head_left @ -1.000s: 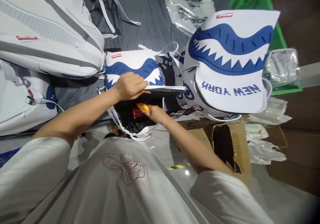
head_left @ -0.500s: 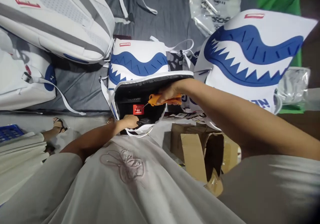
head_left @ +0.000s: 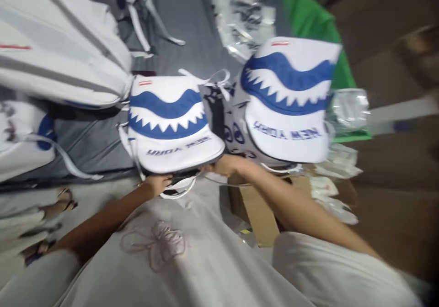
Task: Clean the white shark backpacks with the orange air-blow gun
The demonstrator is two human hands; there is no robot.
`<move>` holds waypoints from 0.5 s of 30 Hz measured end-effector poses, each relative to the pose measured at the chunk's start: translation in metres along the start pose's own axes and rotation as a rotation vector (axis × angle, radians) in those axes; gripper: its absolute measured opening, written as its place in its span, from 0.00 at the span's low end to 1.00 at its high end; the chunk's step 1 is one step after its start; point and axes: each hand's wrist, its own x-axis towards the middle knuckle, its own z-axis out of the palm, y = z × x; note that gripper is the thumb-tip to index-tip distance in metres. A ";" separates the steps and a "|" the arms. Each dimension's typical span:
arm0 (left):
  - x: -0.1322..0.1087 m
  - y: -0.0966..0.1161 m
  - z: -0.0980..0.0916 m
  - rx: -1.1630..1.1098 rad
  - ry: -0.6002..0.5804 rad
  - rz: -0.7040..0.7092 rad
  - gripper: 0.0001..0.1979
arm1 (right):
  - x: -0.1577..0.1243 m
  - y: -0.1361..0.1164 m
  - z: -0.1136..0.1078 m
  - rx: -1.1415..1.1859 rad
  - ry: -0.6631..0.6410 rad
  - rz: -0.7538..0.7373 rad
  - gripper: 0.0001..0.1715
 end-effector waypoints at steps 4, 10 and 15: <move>-0.025 -0.044 -0.042 -0.273 0.037 0.019 0.22 | -0.066 0.050 0.010 0.307 -0.350 0.181 0.20; 0.013 -0.092 -0.102 -0.677 0.373 -0.432 0.16 | -0.115 0.146 0.042 0.985 -0.120 0.263 0.32; 0.056 -0.058 -0.089 -0.679 0.388 -0.244 0.32 | -0.017 0.120 0.069 1.181 0.235 0.215 0.25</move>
